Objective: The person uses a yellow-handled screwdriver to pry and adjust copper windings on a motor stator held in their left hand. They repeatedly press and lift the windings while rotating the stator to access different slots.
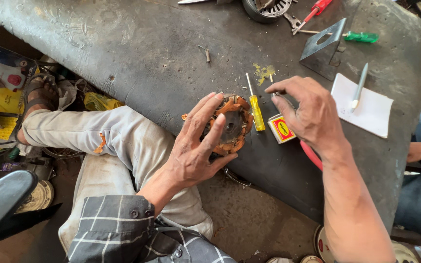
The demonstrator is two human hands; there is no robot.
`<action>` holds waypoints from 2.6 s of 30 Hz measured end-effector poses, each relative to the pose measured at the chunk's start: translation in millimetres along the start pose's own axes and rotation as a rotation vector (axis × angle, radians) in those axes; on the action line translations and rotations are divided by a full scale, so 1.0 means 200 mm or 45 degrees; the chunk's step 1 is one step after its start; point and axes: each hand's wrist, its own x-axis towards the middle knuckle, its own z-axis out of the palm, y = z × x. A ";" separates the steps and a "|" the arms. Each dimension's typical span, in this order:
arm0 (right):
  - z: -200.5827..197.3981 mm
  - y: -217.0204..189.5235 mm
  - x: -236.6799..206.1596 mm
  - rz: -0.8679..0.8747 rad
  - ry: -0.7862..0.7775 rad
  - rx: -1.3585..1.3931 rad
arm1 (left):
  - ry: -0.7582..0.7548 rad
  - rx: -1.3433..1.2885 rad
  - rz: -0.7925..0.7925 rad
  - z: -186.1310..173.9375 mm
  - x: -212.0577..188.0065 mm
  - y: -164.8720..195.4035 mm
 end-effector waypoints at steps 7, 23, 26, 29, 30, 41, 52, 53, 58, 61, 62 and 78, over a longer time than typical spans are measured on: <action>0.00 0.06 0.00 -0.039 -0.111 -0.078 | -0.049 -0.036 0.082 0.03 0.04 0.02; 0.09 0.02 0.02 -0.269 -0.149 -0.114 | 0.140 -0.640 -0.265 0.02 0.08 0.10; 0.11 0.03 0.01 -0.229 -0.168 -0.151 | 0.176 -0.824 -0.355 0.01 0.10 0.08; 0.12 0.03 0.01 -0.204 -0.107 -0.184 | 0.224 -1.056 -0.455 0.01 0.11 0.07; 0.12 0.02 0.01 -0.201 -0.076 -0.195 | 0.244 -1.153 -0.496 0.00 0.11 0.06; 0.07 0.04 0.01 0.111 0.331 0.200 | 0.169 -1.292 -0.573 0.02 0.16 0.06; 0.13 0.27 -0.02 0.397 0.431 1.570 | 0.428 -1.824 -0.828 0.05 0.18 0.01; 0.13 0.28 -0.02 0.353 0.436 1.679 | 0.447 -1.824 -0.827 0.06 0.18 0.01; 0.13 0.24 -0.04 0.402 0.344 1.766 | 0.472 -1.877 -0.795 0.07 0.17 0.01; 0.09 0.17 -0.07 0.460 0.214 1.735 | 0.469 -1.920 -0.798 0.07 0.16 0.02; 0.07 0.14 -0.07 0.404 0.174 1.686 | 0.455 -1.918 -0.778 0.06 0.16 0.02; -0.14 -0.09 -0.09 0.004 -0.478 0.944 | 0.286 -1.931 -0.684 0.04 0.11 0.04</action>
